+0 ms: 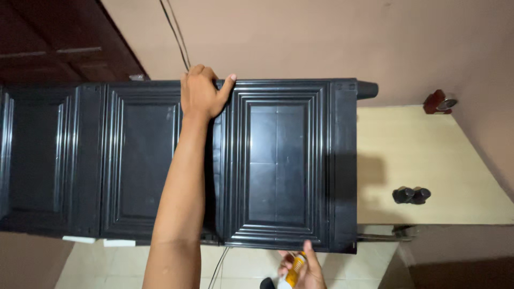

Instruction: The person disassembles a three-drawer plastic storage unit by removing the feet and separating the drawer modules using a utility knife. They then reassemble the unit by reattaching the feet and stacking the drawers back into a vertical configuration.

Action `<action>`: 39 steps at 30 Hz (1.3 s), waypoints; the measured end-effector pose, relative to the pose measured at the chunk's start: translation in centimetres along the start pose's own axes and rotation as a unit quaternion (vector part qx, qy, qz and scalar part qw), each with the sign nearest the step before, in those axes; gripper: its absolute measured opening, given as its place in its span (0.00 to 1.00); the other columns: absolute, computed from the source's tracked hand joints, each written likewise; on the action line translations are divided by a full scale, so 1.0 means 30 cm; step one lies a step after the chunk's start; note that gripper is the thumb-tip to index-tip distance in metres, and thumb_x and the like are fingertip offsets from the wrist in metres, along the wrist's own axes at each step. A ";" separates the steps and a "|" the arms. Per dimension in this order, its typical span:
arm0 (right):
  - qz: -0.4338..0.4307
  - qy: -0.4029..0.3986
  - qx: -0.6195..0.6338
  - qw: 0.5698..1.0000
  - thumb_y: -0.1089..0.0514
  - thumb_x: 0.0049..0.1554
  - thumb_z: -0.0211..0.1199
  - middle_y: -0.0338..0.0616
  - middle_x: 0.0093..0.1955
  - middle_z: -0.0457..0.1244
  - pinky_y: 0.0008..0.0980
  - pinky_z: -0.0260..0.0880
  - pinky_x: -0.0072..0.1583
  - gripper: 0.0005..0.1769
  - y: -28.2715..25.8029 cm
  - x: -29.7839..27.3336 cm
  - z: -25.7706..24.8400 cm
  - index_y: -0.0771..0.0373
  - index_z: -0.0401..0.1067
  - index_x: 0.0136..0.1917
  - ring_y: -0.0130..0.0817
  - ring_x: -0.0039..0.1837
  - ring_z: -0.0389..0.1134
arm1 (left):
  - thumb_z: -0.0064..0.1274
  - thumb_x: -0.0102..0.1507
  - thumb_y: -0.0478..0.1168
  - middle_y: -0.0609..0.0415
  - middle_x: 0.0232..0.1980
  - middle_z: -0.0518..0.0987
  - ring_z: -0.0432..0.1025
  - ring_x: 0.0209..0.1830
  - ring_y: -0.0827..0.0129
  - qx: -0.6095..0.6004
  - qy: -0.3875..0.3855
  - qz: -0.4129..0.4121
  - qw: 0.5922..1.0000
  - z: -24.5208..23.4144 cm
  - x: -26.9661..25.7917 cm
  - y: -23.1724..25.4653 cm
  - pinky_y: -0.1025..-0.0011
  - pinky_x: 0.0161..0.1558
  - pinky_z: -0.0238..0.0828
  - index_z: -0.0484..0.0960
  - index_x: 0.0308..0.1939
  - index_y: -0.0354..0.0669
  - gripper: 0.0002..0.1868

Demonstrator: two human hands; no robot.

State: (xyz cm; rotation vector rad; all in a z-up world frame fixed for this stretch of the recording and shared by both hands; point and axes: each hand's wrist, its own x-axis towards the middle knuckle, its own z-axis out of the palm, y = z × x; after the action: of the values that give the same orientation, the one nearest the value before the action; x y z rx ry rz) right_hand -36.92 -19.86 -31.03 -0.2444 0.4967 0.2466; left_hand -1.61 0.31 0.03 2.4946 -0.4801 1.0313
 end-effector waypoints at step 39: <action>0.201 -0.009 0.145 0.969 0.52 0.54 0.71 0.39 0.37 0.58 0.18 0.61 0.32 0.21 0.285 0.260 0.123 0.67 0.64 0.48 0.19 0.30 0.57 | 0.61 0.63 0.64 0.50 0.35 0.76 0.69 0.42 0.56 -0.057 0.087 0.101 0.989 -0.184 -0.173 0.071 0.55 0.56 0.55 0.75 0.35 0.40 0.29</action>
State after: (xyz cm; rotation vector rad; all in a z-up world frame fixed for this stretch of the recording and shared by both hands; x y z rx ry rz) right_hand -31.16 -9.40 -33.21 0.1482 0.5556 0.5656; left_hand -9.30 1.96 0.32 2.2652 -0.7277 1.2484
